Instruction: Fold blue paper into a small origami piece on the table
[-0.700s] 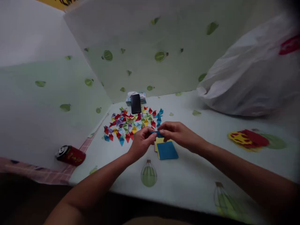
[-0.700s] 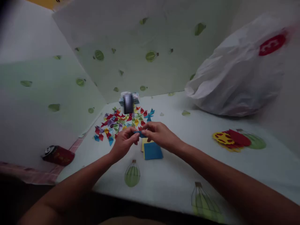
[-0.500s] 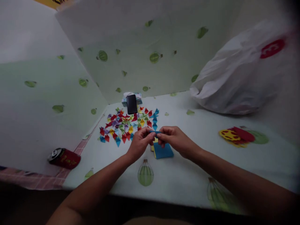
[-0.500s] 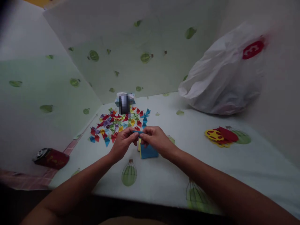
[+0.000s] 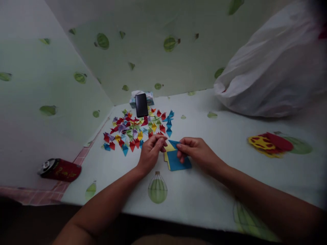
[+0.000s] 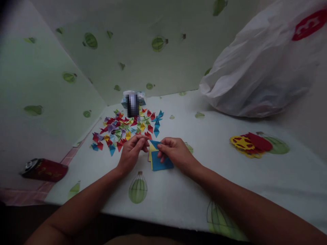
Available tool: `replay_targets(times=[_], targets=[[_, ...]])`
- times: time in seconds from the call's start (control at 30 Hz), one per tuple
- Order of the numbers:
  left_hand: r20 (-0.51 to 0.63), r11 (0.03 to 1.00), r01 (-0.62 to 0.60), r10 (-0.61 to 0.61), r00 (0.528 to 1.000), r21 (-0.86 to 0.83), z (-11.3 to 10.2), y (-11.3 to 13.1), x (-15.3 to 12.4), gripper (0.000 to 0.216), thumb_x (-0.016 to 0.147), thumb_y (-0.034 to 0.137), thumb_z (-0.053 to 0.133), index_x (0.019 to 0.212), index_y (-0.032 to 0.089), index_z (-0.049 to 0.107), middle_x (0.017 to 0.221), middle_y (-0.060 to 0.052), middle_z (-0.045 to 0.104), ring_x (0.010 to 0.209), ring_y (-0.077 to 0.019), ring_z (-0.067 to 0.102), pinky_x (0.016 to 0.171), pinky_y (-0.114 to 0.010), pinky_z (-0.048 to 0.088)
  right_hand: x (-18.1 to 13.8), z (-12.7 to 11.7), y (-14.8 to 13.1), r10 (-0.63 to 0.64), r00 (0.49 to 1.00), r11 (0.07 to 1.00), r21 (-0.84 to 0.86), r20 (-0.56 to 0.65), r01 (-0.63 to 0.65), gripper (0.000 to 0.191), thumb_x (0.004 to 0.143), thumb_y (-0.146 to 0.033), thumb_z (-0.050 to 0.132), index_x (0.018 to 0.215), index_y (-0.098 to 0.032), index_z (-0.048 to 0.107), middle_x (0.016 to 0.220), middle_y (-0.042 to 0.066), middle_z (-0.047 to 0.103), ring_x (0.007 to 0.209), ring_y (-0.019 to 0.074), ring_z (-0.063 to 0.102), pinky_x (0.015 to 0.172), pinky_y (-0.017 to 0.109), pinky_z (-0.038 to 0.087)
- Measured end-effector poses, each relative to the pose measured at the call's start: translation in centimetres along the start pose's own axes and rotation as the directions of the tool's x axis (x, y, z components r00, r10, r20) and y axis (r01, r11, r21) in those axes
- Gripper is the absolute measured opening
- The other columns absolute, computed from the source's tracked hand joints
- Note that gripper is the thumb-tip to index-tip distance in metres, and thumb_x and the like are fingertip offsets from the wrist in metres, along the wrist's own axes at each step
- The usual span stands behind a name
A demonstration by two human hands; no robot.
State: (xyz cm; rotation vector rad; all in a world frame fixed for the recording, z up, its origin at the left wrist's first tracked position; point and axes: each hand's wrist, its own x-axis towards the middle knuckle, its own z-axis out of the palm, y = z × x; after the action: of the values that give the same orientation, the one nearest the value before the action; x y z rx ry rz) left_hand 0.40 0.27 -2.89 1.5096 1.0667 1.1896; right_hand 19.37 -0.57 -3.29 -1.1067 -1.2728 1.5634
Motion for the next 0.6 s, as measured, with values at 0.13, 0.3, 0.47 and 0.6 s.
replay_targets(times=[0.13,0.3,0.47,0.6], targets=[[-0.119,0.992,-0.118,0.113,0.986,-0.035,-0.3,1.2,0.2,0.015,0.091,0.031,0.062,0.098,0.018,0.066,0.079,-0.001,0.065,0.069,-0.0111,0.061,0.067,-0.023,0.051,0.4,-0.5,0.1,0.024,1.0,0.995,0.096,-0.015,-0.023,0.033,0.076,-0.045,0.075,0.065,-0.017,0.061,0.064,0.003,0.069,0.052,0.0105,0.058,0.057,0.026,0.045],[-0.021,0.998,-0.009,0.008,1.0,-0.059,0.1,1.4,0.1,0.015,0.088,0.029,0.066,0.097,0.017,0.067,0.08,-0.001,0.064,0.068,-0.0108,0.06,0.066,-0.023,0.051,0.3,-0.1,0.4,0.122,0.991,0.929,0.345,0.061,-0.136,0.037,0.072,-0.048,0.08,0.07,-0.017,0.06,0.062,0.0,0.066,0.049,0.01,0.057,0.057,0.026,0.046],[0.071,0.984,0.083,-0.073,0.995,-0.154,0.3,0.2,-0.1,0.027,0.084,0.035,0.071,0.105,0.019,0.069,0.085,-0.001,0.062,0.066,-0.0106,0.059,0.064,-0.024,0.051,-0.5,0.7,0.3,0.123,0.977,0.906,0.383,0.173,-0.182,0.038,0.078,-0.048,0.075,0.066,-0.018,0.055,0.052,-0.005,0.055,0.042,0.0077,0.048,0.052,0.026,0.044],[0.142,0.978,0.098,-0.073,0.987,-0.181,0.2,-0.1,-0.3,0.034,0.08,0.037,0.076,0.109,0.02,0.07,0.088,-0.002,0.064,0.067,-0.0113,0.06,0.064,-0.024,0.05,-0.8,1.0,0.6,0.134,0.975,0.922,0.338,0.176,-0.188,0.039,0.082,-0.051,0.071,0.067,-0.019,0.055,0.051,-0.005,0.053,0.041,0.0078,0.046,0.049,0.025,0.041]])
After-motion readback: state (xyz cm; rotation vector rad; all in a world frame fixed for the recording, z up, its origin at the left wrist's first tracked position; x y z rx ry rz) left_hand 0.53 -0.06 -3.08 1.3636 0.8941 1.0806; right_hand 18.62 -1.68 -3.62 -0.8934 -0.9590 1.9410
